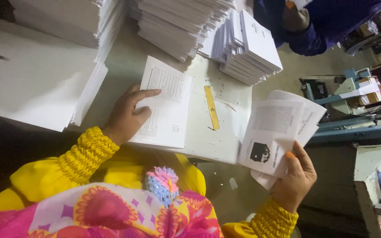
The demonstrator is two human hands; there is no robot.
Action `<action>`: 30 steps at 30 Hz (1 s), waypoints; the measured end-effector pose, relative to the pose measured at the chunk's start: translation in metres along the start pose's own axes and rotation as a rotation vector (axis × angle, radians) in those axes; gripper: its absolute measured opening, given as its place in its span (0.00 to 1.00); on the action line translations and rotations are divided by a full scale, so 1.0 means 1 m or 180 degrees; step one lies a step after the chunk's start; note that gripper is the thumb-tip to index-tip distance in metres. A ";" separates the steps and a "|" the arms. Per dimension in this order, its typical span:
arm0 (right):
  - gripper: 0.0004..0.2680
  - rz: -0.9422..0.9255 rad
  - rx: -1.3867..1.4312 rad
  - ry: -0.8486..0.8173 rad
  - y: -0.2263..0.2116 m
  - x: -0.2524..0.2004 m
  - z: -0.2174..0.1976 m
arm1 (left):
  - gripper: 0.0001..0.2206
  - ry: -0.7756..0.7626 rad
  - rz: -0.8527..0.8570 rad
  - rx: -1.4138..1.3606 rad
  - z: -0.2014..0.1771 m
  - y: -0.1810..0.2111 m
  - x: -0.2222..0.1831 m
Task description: Folding printed paper sheets into booklets and stacking them on a table.
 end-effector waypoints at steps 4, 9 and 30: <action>0.11 0.0114 0.0258 0.0009 0.006 0.002 -0.012 | 0.17 -0.0072 -0.0068 -0.0072 0.001 0.002 -0.001; 0.13 0.0285 0.0210 -0.0231 0.016 0.003 -0.016 | 0.18 0.0015 0.0089 -0.0099 0.001 -0.002 -0.001; 0.05 -0.2668 -0.1318 -0.0456 -0.044 -0.063 0.077 | 0.22 0.0494 0.0071 -0.0702 0.020 -0.004 -0.012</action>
Point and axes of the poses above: each hand's wrist, its own x-axis towards the middle knuckle, its own z-axis out of the palm, y = z × x, the point moved 6 cm from there along x, towards the middle knuckle, and after that the axes turned 3 degrees about -x, right-handed, at the moved point
